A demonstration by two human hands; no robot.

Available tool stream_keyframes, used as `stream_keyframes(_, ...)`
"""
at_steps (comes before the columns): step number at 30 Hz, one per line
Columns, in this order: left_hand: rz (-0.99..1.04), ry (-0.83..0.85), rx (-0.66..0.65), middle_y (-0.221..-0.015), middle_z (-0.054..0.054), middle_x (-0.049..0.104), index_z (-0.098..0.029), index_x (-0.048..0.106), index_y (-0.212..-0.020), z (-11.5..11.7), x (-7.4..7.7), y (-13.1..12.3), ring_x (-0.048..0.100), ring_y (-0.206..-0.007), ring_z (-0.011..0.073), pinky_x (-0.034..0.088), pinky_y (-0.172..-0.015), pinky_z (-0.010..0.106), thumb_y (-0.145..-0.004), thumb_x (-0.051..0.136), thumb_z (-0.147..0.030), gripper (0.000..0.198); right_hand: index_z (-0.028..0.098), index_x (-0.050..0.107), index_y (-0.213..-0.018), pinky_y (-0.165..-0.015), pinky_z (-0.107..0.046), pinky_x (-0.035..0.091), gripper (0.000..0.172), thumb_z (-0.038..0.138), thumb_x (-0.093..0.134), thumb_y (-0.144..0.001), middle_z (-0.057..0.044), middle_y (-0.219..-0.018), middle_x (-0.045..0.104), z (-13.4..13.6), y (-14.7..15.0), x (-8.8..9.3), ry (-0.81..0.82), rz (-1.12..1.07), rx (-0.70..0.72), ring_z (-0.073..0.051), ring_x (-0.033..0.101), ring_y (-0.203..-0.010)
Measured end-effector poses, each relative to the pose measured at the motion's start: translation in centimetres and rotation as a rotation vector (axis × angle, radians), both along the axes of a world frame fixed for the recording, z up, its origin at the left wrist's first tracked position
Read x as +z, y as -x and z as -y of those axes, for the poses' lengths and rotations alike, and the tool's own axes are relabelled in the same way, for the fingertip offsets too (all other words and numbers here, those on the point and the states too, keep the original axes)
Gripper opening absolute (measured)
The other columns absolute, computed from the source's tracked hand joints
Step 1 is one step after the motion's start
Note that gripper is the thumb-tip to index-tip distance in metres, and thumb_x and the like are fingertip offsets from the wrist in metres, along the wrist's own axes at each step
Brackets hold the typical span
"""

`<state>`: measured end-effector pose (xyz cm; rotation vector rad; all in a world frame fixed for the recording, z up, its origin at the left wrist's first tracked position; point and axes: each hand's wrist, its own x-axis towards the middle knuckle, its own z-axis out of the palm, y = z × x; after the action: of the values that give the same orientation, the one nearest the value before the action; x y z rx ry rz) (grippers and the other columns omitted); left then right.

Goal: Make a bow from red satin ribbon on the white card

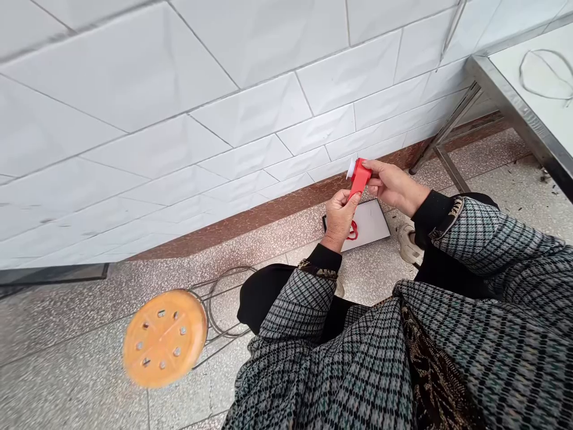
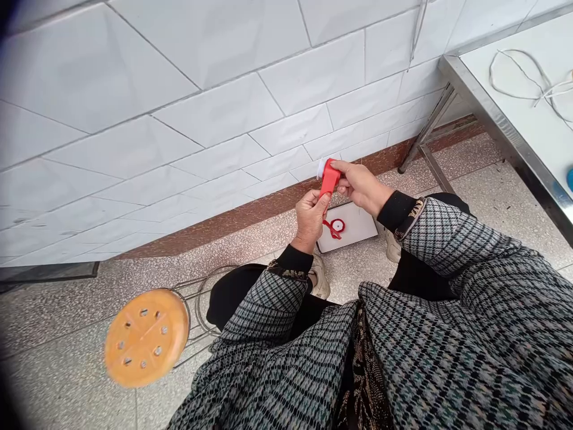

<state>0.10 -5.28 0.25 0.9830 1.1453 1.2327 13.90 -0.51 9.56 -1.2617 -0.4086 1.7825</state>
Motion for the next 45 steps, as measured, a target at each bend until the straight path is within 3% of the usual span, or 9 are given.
stream_keyframes(5, 0.005, 0.017, 0.003, -0.053, -0.008, 0.045, -0.019, 0.058, -0.072, -0.4, -0.3, 0.3, 0.032, -0.046, 0.0053, 0.022, -0.044, 0.021, -0.076, 0.083, -0.049, 0.039, 0.015, 0.060, -0.078, -0.035, -0.014, 0.024, 0.023, 0.012, 0.055, -0.101, 0.004, -0.056, 0.052, 0.3, 0.1, 0.6, 0.050, -0.031, 0.041, -0.003, 0.026, -0.041)
stream_keyframes(8, 0.116, 0.074, -0.028, -0.055, -0.009, 0.048, -0.021, 0.065, -0.095, -0.8, -0.4, 0.5, 0.032, -0.042, 0.0049, 0.021, -0.041, 0.021, -0.071, 0.088, -0.046, 0.041, 0.014, 0.059, -0.078, -0.033, -0.013, 0.022, 0.025, 0.011, 0.052, -0.102, 0.004, -0.054, 0.048, 0.3, 0.0, 1.0, 0.114, -0.055, 0.099, -0.002, 0.022, -0.039)
stream_keyframes(12, 0.215, 0.090, -0.145, -0.059, -0.011, 0.050, -0.023, 0.064, -0.122, -1.3, -0.4, 1.1, 0.032, -0.041, 0.0033, 0.024, -0.040, 0.020, -0.061, 0.096, -0.037, 0.070, 0.014, 0.060, -0.081, -0.031, -0.013, 0.019, 0.019, 0.009, 0.054, -0.099, 0.006, -0.053, 0.045, 0.0, -0.6, 1.2, 0.202, -0.115, 0.237, -0.001, 0.016, -0.038)
stream_keyframes(17, 0.286, 0.075, -0.201, -0.058, -0.011, 0.053, -0.020, 0.064, -0.100, -1.2, -0.5, 1.4, 0.035, -0.039, 0.0022, 0.026, -0.038, 0.020, -0.050, 0.100, -0.041, 0.065, 0.016, 0.059, -0.084, -0.031, -0.013, 0.021, 0.015, 0.015, 0.057, -0.100, 0.006, -0.055, 0.047, 0.5, -1.0, 0.9, 0.222, -0.187, 0.370, -0.002, 0.015, -0.039)
stream_keyframes(25, 0.367, 0.172, -0.034, -0.051, -0.013, 0.044, -0.020, 0.058, -0.090, -0.2, 0.6, -0.6, 0.031, -0.037, 0.0014, 0.021, -0.038, 0.018, -0.060, 0.095, -0.052, 0.057, 0.017, 0.060, -0.078, -0.040, -0.015, 0.035, 0.024, 0.023, 0.065, -0.101, 0.005, -0.054, 0.048, 2.5, 1.0, -0.1, -0.057, 0.079, 0.169, -0.005, 0.037, -0.044)
stream_keyframes(30, 0.253, 0.146, 0.021, -0.052, -0.011, 0.047, -0.018, 0.062, -0.084, 0.4, 0.3, -1.4, 0.033, -0.038, 0.0026, 0.022, -0.039, 0.019, -0.068, 0.088, -0.058, 0.050, 0.018, 0.059, -0.080, -0.040, -0.017, 0.032, 0.021, 0.021, 0.065, -0.100, 0.006, -0.054, 0.047, -0.1, -0.1, -0.1, -0.064, 0.111, -0.012, -0.006, 0.032, -0.043)
stream_keyframes(37, 0.019, -0.010, 0.000, -0.053, -0.008, 0.047, -0.017, 0.062, -0.075, 0.0, -0.7, -0.2, 0.036, -0.045, 0.0045, 0.025, -0.045, 0.020, -0.075, 0.083, -0.053, 0.041, 0.015, 0.059, -0.083, -0.034, -0.014, 0.023, 0.021, 0.013, 0.052, -0.103, 0.005, -0.056, 0.050, -0.5, -0.5, 0.9, 0.026, 0.028, 0.020, -0.003, 0.024, -0.039)
stream_keyframes(40, 0.064, 0.015, -0.032, -0.056, -0.008, 0.051, -0.018, 0.068, -0.094, -0.5, -1.2, 0.2, 0.035, -0.044, 0.0042, 0.024, -0.044, 0.021, -0.074, 0.085, -0.049, 0.041, 0.014, 0.058, -0.083, -0.033, -0.012, 0.023, 0.021, 0.012, 0.051, -0.102, 0.005, -0.055, 0.051, -0.2, -0.4, 1.2, 0.098, -0.036, 0.062, -0.002, 0.024, -0.038)
stream_keyframes(45, 0.220, 0.040, -0.181, -0.056, -0.011, 0.049, -0.023, 0.062, -0.130, -1.2, -1.6, 0.9, 0.032, -0.040, 0.0036, 0.023, -0.040, 0.021, -0.071, 0.089, -0.043, 0.068, 0.014, 0.058, -0.084, -0.030, -0.011, 0.022, 0.016, 0.010, 0.053, -0.099, 0.005, -0.054, 0.052, -0.3, -0.8, 0.9, 0.218, -0.136, 0.165, -0.001, 0.017, -0.036)
